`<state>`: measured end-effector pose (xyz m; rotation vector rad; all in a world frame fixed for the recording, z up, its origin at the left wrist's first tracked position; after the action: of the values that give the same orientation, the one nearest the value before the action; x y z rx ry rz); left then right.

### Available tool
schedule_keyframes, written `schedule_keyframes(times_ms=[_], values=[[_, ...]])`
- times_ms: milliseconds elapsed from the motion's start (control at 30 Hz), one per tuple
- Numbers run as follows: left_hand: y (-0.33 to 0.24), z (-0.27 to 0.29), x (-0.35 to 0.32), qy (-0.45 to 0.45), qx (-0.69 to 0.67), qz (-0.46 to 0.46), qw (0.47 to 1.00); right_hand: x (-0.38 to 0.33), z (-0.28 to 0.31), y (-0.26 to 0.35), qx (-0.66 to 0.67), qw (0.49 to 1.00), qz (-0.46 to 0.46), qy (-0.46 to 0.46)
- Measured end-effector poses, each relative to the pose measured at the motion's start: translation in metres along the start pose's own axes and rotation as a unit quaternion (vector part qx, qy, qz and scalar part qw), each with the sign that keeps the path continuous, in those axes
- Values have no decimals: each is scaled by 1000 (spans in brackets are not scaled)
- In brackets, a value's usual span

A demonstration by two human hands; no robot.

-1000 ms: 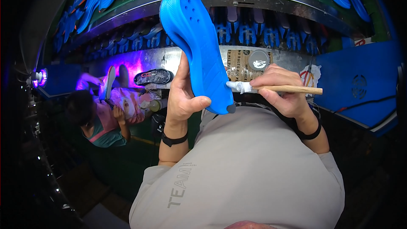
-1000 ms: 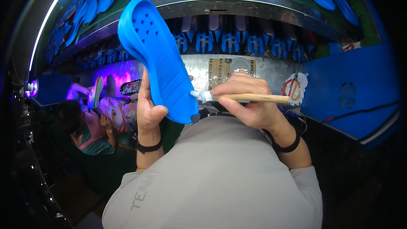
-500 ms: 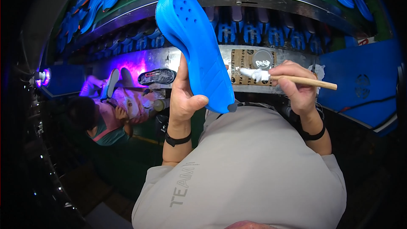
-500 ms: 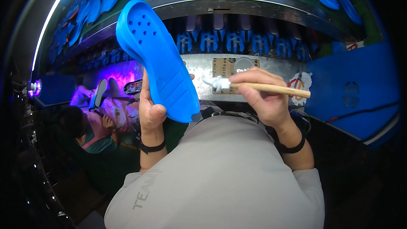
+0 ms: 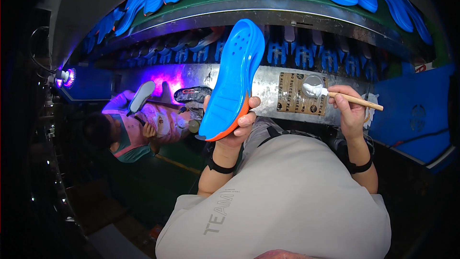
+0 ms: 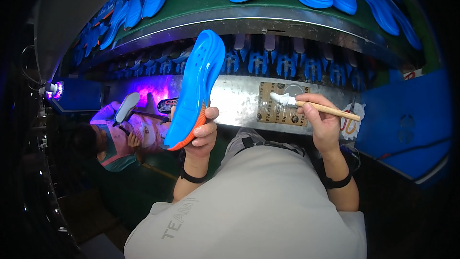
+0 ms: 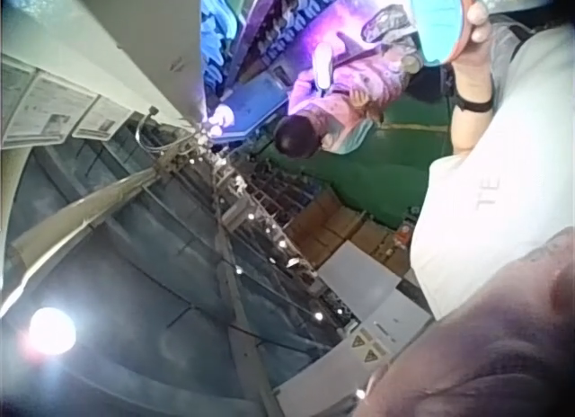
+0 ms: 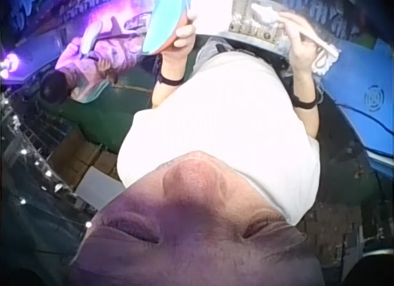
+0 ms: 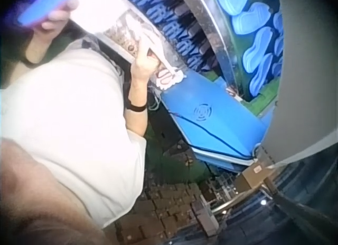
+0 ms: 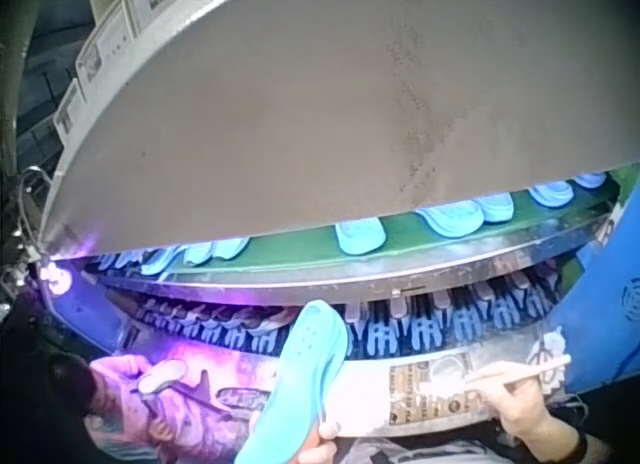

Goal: Apply adhesive to the edges of blue shoe soles using a brush.

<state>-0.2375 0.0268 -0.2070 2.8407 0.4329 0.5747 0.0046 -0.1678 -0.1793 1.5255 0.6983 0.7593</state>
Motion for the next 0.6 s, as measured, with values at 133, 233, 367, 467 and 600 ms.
schedule_keyframes(times_ms=[133,233,367,467,600], values=[[-4,-3,1,-18,4,-6,1000,3,-2,2,-8,1000,-3,-1],[-6,-9,6,-46,63,-4,997,-2,0,-3,-12,1000,-9,-13],[-26,-29,40,-58,183,39,981,-10,8,-6,-20,999,-9,-47],[-73,-67,112,10,274,73,959,-16,12,-4,-36,997,-12,-66],[-177,-107,234,129,277,-107,946,-19,8,-5,-30,998,-19,-58]])
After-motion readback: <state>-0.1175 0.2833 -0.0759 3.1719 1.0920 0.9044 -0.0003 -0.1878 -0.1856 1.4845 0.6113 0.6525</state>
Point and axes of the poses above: each hand's wrist, its own x-axis towards the middle knuckle, its own z-axis out of the back of the hand, y = z × x, the point moved 1 cm from there along x, towards the middle knuckle, and after that the axes turned 2 degrees about -z, right-handed, at the moved point
